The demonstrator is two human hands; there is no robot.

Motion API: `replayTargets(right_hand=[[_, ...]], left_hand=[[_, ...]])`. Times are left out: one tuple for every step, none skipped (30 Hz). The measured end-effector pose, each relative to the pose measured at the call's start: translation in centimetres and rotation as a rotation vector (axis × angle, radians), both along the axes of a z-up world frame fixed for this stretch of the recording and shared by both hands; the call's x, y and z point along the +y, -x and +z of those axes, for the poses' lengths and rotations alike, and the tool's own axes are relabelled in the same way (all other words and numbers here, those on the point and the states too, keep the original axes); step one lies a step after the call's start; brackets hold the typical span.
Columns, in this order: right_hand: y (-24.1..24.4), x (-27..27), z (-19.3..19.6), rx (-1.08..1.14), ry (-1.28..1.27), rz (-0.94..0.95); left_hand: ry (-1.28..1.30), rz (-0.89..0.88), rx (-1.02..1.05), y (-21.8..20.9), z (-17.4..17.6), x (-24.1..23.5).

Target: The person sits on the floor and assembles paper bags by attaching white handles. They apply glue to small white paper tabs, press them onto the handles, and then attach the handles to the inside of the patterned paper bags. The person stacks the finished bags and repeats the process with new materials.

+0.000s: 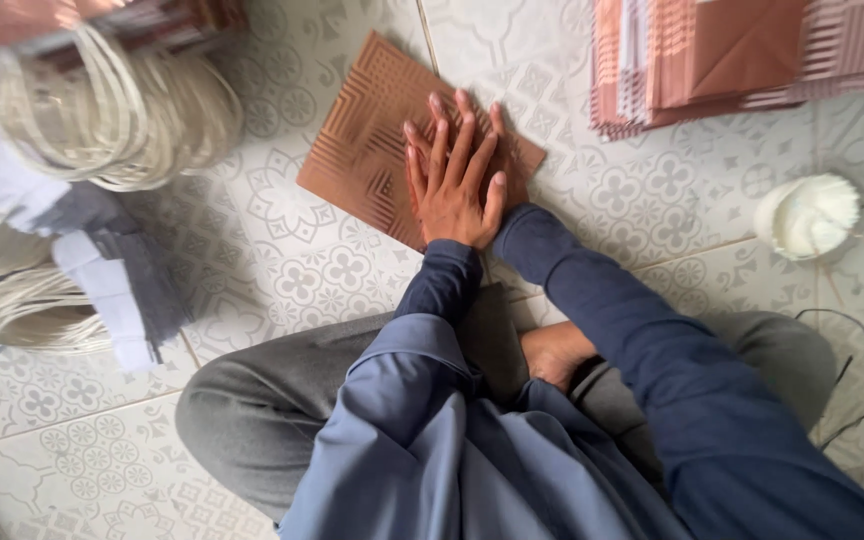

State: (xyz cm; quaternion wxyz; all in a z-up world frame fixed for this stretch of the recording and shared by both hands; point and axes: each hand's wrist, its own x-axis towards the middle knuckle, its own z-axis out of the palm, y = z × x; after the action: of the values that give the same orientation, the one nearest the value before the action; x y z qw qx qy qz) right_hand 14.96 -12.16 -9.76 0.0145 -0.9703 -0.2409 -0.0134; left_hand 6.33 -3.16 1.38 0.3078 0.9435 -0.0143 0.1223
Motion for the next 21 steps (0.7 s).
replayTargets(right_hand=[[0.3,-0.6,1.5,-0.035,-0.004,0.001],[0.1,-0.6,3.5,-0.07,-0.008,0.002],[0.5,0.3,5.8,-0.088,-0.017,0.011],[3.2,-2.6,3.5,-0.107,-0.027,0.02],[5.3,-3.3,3.0,-0.124,-0.027,0.02],[1.0,0.6,1.6,-0.142,-0.027,0.019],[0.9,-1.6,3.6,-0.161,-0.026,0.016],[0.7,-3.7,5.5,0.076,-0.589,-0.095],[0.6,-5.0,7.1,0.343,-1.151,-0.18],[0.5,-6.1,6.2,0.342,-1.154,-0.158],[0.9,-7.8,5.3,0.208,-0.858,-0.13],[1.3,-9.6,4.4,0.074,-0.562,-0.101],[1.9,-9.8,3.9,0.06,-0.554,-0.091],[2.4,-10.0,3.5,0.113,-0.525,-0.169],[2.1,-9.4,3.0,0.165,-0.503,-0.231],[1.8,-10.0,3.0,0.149,-0.502,-0.205],[1.8,-10.5,2.9,0.278,-0.528,-0.298],[1.5,-10.9,2.7,0.408,-0.55,-0.391],[2.1,-10.9,3.2,0.397,-0.547,-0.368],[2.6,-10.9,3.6,0.537,-0.844,-0.448],[3.4,-10.8,3.8,0.69,-1.136,-0.523]], left_hand=[[-0.004,0.006,-0.03,-0.3,-0.8,0.2],[-0.003,-0.03,-0.045,-0.6,-1.5,0.4],[-0.008,-0.057,-0.044,0.1,-2.4,1.1],[-0.018,-0.042,-0.058,0.9,-1.2,2.4],[0.087,0.078,-0.154,1.5,-0.2,3.3],[0.193,0.196,-0.25,2.0,0.7,4.2],[0.196,0.191,-0.269,4.4,0.0,4.3],[0.179,0.4,-0.196,6.6,-0.8,4.5],[0.154,0.628,-0.116,9.1,-1.7,5.1],[0.152,0.644,-0.131,10.3,-3.1,5.0],[0.062,0.639,0.028,11.8,-4.5,4.4],[-0.028,0.63,0.187,13.4,-6.0,3.8],[-0.013,0.635,0.175,13.3,-6.5,2.6],[0.05,0.575,0.186,13.2,-6.9,1.5],[0.108,0.529,0.187,12.5,-7.2,0.9],[0.117,0.549,0.165,11.6,-6.0,0.8],[0.284,0.536,0.068,11.0,-4.9,0.8],[0.449,0.517,-0.033,10.2,-3.8,1.0],[0.454,0.533,-0.053,10.2,-1.4,0.8],[0.763,0.432,-0.019,10.1,0.9,0.7],[1.066,0.319,0.016,10.5,3.1,0.5]])
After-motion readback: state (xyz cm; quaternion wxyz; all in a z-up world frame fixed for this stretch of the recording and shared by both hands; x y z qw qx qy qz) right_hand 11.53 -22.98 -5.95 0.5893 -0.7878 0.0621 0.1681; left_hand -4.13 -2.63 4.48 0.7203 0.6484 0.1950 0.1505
